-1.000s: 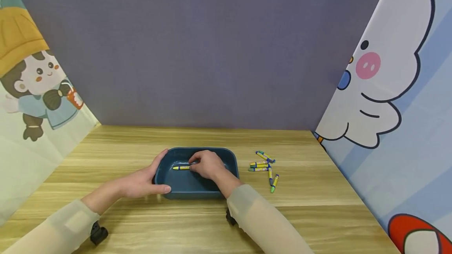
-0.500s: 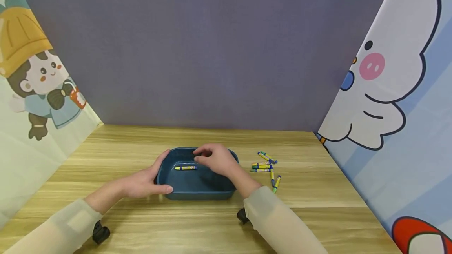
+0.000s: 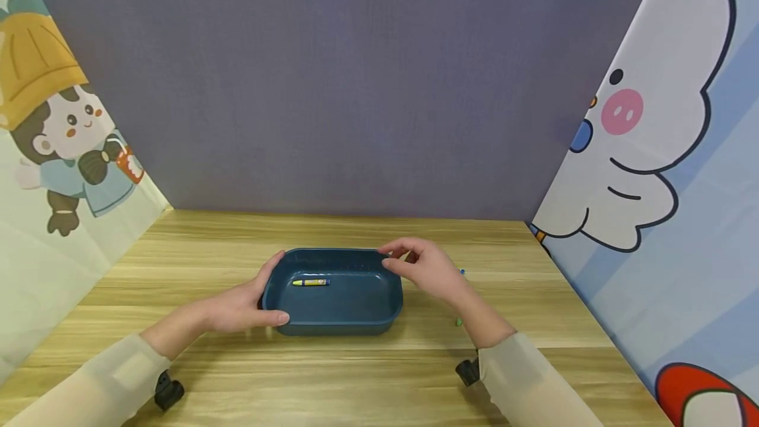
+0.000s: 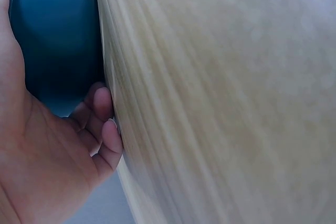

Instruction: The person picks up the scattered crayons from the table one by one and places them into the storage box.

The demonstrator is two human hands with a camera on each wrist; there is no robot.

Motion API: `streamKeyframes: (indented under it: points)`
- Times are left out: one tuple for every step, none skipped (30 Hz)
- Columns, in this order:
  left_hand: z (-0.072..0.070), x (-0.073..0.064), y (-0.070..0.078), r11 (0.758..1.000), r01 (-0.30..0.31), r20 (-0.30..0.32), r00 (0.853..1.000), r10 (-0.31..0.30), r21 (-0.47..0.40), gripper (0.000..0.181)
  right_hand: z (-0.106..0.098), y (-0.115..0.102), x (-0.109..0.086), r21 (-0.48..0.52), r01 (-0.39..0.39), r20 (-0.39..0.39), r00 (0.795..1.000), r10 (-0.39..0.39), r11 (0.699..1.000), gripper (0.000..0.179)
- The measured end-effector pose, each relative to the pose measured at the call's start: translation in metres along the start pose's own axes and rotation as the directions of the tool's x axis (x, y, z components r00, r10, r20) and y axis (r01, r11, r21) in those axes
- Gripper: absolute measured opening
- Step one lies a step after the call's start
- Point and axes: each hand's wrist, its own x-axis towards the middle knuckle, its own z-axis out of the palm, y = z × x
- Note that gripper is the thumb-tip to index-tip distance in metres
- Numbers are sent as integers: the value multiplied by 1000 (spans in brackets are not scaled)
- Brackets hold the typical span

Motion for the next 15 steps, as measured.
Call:
streamKeyframes:
  points:
    - [0, 0, 0, 1000, -2, 0, 1000, 2, -1, 132, -5, 4, -4, -6, -2, -1, 1000, 2, 1000, 31]
    - [0, 0, 0, 1000, -3, -1, 1000, 3, -4, 132, -10, 8, -8, -13, -6, 3, 1000, 6, 1000, 31]
    - [-1, 0, 0, 1000, -6, -2, 1000, 6, -5, 132, -15, 13, -12, -23, -11, 4, 1000, 11, 1000, 30]
    - [-1, 0, 0, 1000, -1, -2, 1000, 1, -9, 132, -21, 17, -16, -28, -14, 8, 1000, 14, 1000, 29]
    - [-1, -1, 0, 1000, -1, -2, 1000, 1, -10, 132, -26, 22, -19, -28, -21, 13, 1000, 22, 999, 28]
    - [-1, -1, 0, 1000, -5, -2, 1000, 5, -7, 132, -31, 27, -22, -32, -26, 19, 999, 26, 999, 28]
    - [-1, -1, 0, 1000, -4, -3, 1000, 4, -5, 131, -36, 32, -25, -27, -32, 27, 999, 33, 999, 27]
    - [-2, -1, 0, 1000, -3, -2, 1000, 3, -5, 131, -41, 37, -28, -30, -31, 36, 999, 32, 999, 27]
    - [-2, -1, 0, 1000, -3, -2, 1000, 3, -4, 131, -46, 43, -31, -32, -30, 44, 999, 32, 999, 26]
    - [-2, -1, 0, 1000, -3, 0, 1000, 3, -4, 131, -50, 48, -34, -28, -34, 55, 998, 35, 999, 26]
    - [-2, -1, 0, 1000, -4, 0, 1000, 4, -3, 131, -55, 54, -36, -31, -41, 62, 997, 43, 999, 26]
    - [-2, -1, 0, 1000, -7, 1, 1000, 7, -1, 131, -60, 59, -39, -41, -41, 71, 997, 44, 998, 26]
    - [-1, -1, 0, 1000, -5, 2, 1000, 5, -1, 131, -64, 65, -42, -46, -50, 79, 995, 54, 998, 27]
    - [-1, -1, 0, 1000, -7, 3, 1000, 7, -1, 131, -68, 71, -45, -59, -50, 90, 994, 55, 997, 27]
    - [-1, 0, 1, 1000, -10, 5, 1000, 10, -2, 130, -72, 77, -47, -67, -61, 97, 993, 68, 996, 27]
